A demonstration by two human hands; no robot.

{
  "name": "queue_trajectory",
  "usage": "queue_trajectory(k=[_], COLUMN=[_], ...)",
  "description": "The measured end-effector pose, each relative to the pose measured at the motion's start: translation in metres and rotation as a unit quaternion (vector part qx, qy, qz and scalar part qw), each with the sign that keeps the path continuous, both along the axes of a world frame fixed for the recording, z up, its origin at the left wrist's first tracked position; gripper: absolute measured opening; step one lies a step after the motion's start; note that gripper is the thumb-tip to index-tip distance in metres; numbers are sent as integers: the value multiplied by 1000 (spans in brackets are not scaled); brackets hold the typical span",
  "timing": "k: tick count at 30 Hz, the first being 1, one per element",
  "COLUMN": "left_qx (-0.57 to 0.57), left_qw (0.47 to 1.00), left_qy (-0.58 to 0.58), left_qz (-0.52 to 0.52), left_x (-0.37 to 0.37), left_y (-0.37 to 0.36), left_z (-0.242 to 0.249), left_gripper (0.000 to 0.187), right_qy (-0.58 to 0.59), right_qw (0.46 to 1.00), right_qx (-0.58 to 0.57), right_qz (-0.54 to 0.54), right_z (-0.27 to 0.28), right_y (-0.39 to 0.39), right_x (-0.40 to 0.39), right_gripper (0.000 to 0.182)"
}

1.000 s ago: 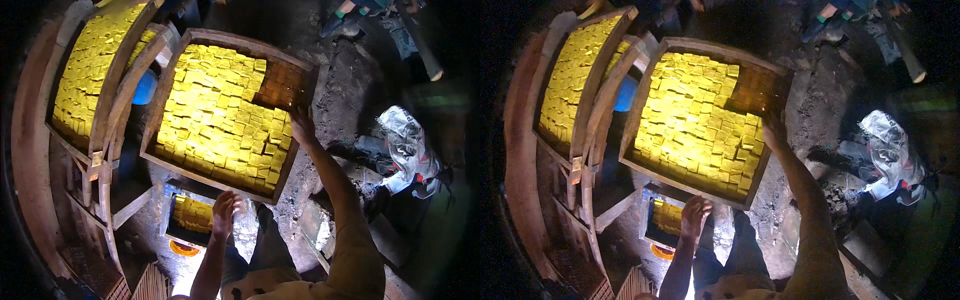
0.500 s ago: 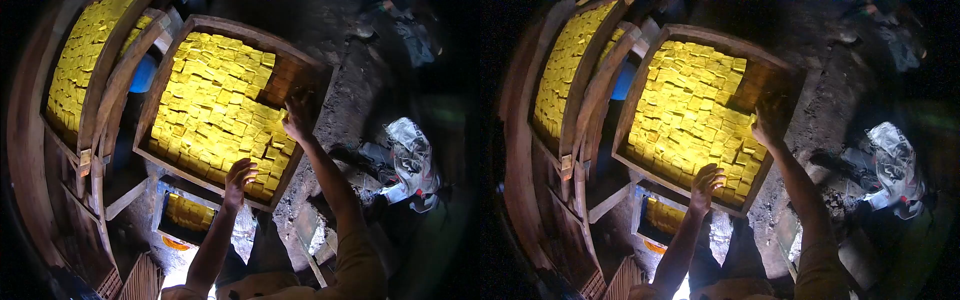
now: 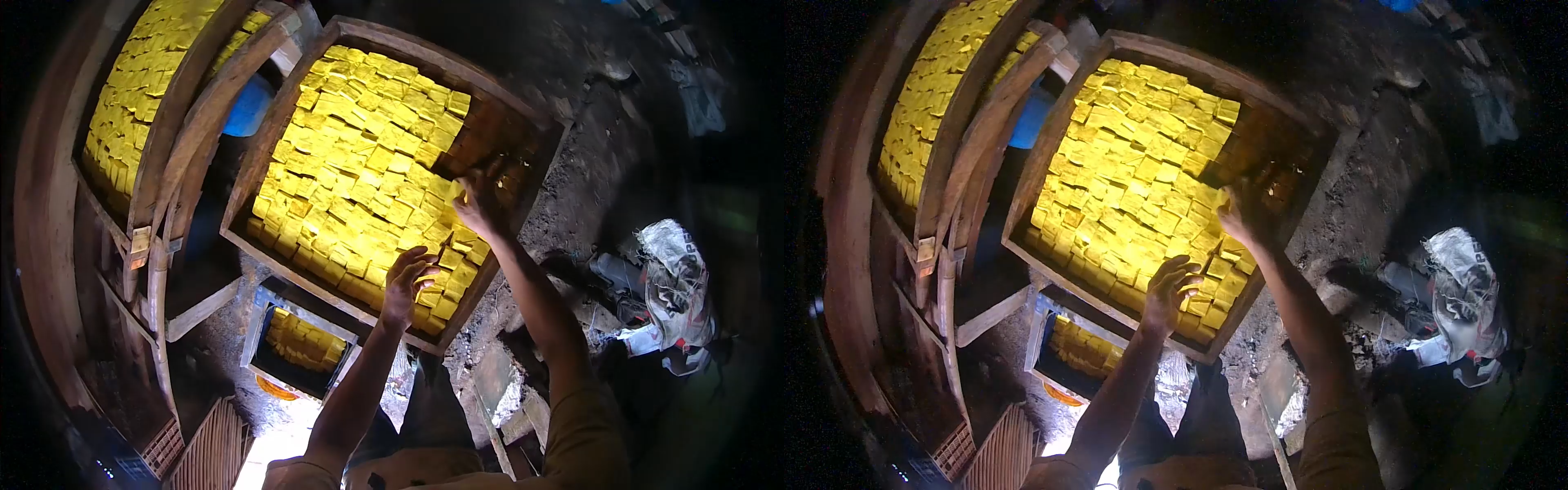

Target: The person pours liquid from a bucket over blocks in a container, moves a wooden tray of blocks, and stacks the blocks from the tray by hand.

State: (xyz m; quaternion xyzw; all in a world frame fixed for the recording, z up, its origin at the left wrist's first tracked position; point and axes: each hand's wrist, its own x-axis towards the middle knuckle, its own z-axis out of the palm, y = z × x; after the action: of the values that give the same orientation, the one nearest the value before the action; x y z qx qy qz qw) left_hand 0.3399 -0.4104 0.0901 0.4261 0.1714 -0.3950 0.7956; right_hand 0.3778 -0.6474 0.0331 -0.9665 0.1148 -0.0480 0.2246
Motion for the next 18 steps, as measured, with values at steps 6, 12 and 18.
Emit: queue_trajectory(k=[6,12,18], left_qx=[-14,-13,-40], left_qw=[999,998,995], left_qy=[29,36,53], left_qz=[30,48,73], left_x=[8,11,12], left_y=[-1,8,9], left_z=[1,1,-1], left_gripper=[35,37,41], right_qy=[-6,50,-30], right_qw=[999,951,993], right_qx=[-22,295,112], right_qz=[22,-72,28], right_z=[18,34,-2], right_y=[33,2,14], right_x=[-13,5,35], right_gripper=[37,46,41])
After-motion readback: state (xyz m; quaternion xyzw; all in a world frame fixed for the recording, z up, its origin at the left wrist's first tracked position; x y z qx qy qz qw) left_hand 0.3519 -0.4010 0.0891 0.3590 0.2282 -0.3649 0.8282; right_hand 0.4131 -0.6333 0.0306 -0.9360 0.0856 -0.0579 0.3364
